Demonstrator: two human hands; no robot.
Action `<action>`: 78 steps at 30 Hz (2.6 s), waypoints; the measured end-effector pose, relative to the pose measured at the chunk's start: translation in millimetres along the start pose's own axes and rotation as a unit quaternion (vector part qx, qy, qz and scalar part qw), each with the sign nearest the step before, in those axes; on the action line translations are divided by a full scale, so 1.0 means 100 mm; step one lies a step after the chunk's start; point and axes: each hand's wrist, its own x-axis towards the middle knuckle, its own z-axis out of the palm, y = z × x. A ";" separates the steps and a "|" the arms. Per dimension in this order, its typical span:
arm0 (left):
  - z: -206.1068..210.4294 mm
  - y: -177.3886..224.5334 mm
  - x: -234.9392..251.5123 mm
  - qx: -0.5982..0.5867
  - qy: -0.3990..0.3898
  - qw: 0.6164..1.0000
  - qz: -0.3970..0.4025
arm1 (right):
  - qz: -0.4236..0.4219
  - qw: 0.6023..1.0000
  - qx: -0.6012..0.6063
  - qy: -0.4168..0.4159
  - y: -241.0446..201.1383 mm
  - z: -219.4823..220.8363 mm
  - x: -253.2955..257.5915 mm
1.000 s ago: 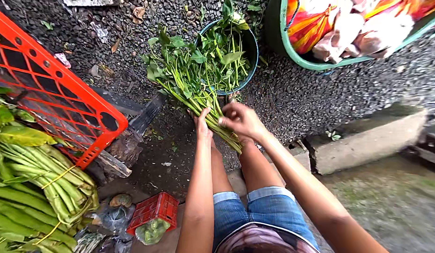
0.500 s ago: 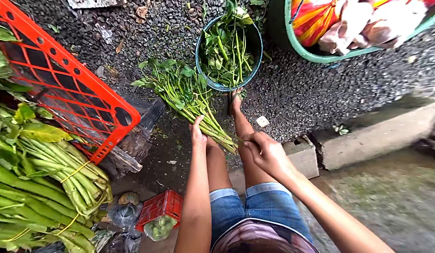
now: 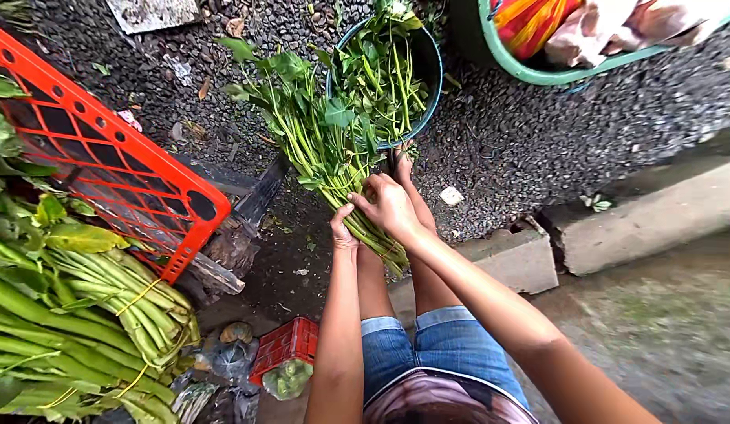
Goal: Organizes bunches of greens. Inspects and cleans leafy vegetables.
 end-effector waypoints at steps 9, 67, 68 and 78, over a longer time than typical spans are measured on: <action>0.22 0.10 0.18 -0.012 -0.031 0.998 -0.058 | 0.104 0.840 0.521 0.111 0.14 -0.03 -0.56; 0.02 0.06 -0.03 0.309 -0.048 0.948 -0.067 | -0.042 0.998 0.018 0.045 -0.07 -0.23 0.02; 0.02 0.07 -0.03 0.309 -0.049 0.948 -0.062 | 0.019 0.996 0.071 0.042 -0.11 -0.25 -0.03; -0.03 0.29 -0.06 0.292 -0.073 0.951 -0.066 | 0.169 0.954 0.246 -0.029 -0.05 -0.53 -0.06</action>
